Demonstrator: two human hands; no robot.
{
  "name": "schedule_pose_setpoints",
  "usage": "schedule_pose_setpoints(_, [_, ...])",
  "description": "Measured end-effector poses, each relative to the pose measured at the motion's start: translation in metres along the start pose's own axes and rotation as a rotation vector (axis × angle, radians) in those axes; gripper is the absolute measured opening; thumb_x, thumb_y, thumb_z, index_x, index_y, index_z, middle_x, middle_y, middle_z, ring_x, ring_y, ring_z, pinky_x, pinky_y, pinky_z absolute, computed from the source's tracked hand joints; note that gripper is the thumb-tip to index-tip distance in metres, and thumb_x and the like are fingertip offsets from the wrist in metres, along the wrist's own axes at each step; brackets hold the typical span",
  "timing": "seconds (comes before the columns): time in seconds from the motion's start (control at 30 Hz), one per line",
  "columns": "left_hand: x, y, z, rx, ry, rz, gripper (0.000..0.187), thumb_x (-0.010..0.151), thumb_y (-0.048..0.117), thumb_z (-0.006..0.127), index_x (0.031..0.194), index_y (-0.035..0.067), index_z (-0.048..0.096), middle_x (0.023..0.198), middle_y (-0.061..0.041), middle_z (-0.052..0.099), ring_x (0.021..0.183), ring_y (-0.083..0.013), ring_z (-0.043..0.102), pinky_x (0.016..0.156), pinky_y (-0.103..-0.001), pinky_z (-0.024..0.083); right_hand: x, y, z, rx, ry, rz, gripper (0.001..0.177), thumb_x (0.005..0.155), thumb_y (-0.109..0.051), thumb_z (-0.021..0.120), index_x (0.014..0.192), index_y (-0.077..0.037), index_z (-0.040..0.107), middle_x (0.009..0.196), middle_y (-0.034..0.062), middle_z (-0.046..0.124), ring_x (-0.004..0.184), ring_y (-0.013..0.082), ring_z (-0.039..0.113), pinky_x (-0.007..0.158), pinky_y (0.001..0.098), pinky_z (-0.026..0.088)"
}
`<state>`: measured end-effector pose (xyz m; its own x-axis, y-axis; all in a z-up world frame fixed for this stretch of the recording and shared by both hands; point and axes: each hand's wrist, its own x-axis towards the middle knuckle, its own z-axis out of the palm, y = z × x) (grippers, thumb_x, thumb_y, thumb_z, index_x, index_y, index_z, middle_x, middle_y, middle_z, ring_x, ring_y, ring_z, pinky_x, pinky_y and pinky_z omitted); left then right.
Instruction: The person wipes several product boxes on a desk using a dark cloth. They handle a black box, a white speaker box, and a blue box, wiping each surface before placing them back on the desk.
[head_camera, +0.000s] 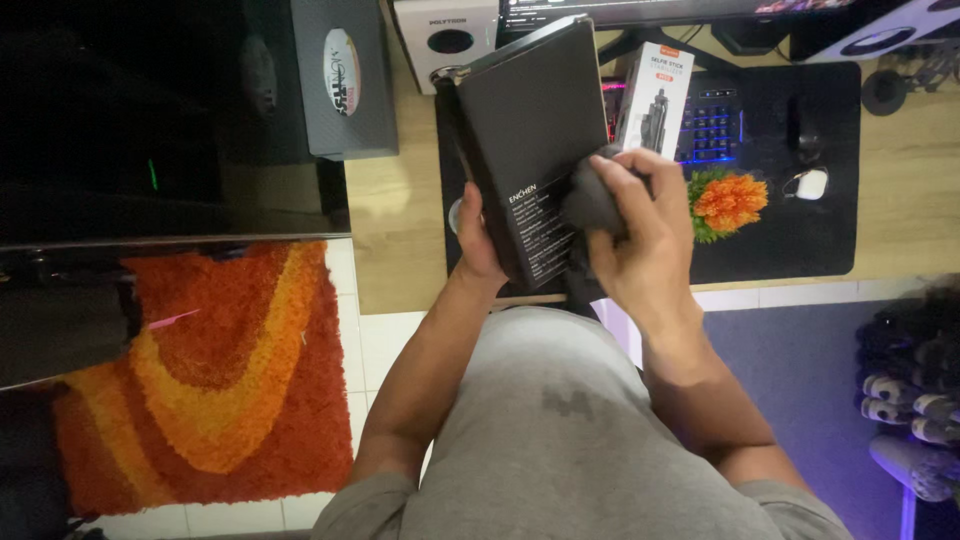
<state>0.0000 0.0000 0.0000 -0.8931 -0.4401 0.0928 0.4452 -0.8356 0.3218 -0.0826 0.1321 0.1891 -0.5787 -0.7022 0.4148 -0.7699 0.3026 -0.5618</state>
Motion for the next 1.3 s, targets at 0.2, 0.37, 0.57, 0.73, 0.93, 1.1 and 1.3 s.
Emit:
schedule_pose_setpoints(0.2, [0.001, 0.006, 0.015, 0.004, 0.110, -0.040, 0.084, 0.101, 0.065, 0.051, 0.154, 0.000, 0.043, 0.144, -0.018, 0.059, 0.130, -0.0300, 0.060, 0.112, -0.044, 0.051, 0.003, -0.017, 0.003, 0.000, -0.050, -0.111, 0.061, 0.070, 0.011, 0.067, 0.130, 0.002, 0.066, 0.129, 0.0207, 0.057, 0.120, 0.0392, 0.061, 0.103, 0.0433, 0.052])
schedule_pose_setpoints(0.37, [0.000, -0.002, -0.003, -0.087, 0.056, -0.102, 0.084, 0.103, 0.068, 0.047, 0.152, 0.000, 0.045, 0.143, -0.018, 0.060, 0.130, -0.0306, 0.060, 0.112, -0.044, 0.050, 0.003, -0.032, 0.011, 0.052, -0.122, -0.150, 0.061, 0.068, 0.010, 0.069, 0.129, 0.001, 0.067, 0.130, 0.0192, 0.058, 0.118, 0.0387, 0.061, 0.099, 0.0429, 0.053])
schedule_pose_setpoints(0.57, [-0.003, -0.007, -0.014, -0.193, -0.056, -0.166, 0.076, 0.106, 0.066, 0.045, 0.149, 0.003, 0.048, 0.142, -0.017, 0.059, 0.131, -0.0293, 0.061, 0.113, -0.043, 0.050, 0.013, -0.044, 0.017, 0.051, -0.113, -0.218, 0.059, 0.071, 0.008, 0.072, 0.129, -0.001, 0.067, 0.131, 0.0180, 0.058, 0.119, 0.0379, 0.061, 0.101, 0.0429, 0.053])
schedule_pose_setpoints(0.73, [-0.006, -0.005, -0.007, -0.069, 0.023, -0.166, 0.073, 0.106, 0.062, 0.049, 0.152, 0.005, 0.045, 0.143, -0.016, 0.057, 0.133, -0.0284, 0.057, 0.115, -0.044, 0.048, 0.028, -0.045, 0.018, 0.022, -0.084, -0.218, 0.060, 0.070, 0.009, 0.070, 0.129, -0.001, 0.067, 0.129, 0.0186, 0.058, 0.118, 0.0383, 0.061, 0.101, 0.0431, 0.053])
schedule_pose_setpoints(0.93, [-0.012, -0.007, -0.006, -0.143, 0.024, -0.243, 0.076, 0.103, 0.061, 0.053, 0.155, 0.007, 0.043, 0.147, -0.014, 0.057, 0.133, -0.0281, 0.059, 0.118, -0.044, 0.048, 0.037, -0.037, 0.016, 0.014, -0.006, -0.222, 0.058, 0.076, 0.012, 0.070, 0.133, 0.000, 0.065, 0.130, 0.0189, 0.057, 0.119, 0.0371, 0.061, 0.102, 0.0418, 0.053])
schedule_pose_setpoints(1.1, [-0.014, -0.008, -0.007, -0.129, -0.013, -0.259, 0.072, 0.104, 0.058, 0.056, 0.153, 0.006, 0.047, 0.141, -0.015, 0.061, 0.126, -0.0299, 0.064, 0.111, -0.046, 0.052, 0.042, -0.023, 0.010, -0.032, 0.061, -0.226, 0.050, 0.084, 0.012, 0.070, 0.132, 0.001, 0.064, 0.127, 0.0189, 0.057, 0.118, 0.0360, 0.061, 0.101, 0.0393, 0.053])
schedule_pose_setpoints(1.3, [-0.013, -0.007, -0.014, -0.079, -0.148, -0.203, 0.065, 0.109, 0.056, 0.057, 0.141, -0.001, 0.056, 0.124, -0.019, 0.069, 0.107, -0.0294, 0.071, 0.097, -0.045, 0.059, 0.052, 0.008, -0.002, 0.014, 0.108, -0.154, 0.043, 0.090, 0.010, 0.066, 0.132, 0.001, 0.065, 0.128, 0.0186, 0.058, 0.119, 0.0344, 0.063, 0.105, 0.0375, 0.054])
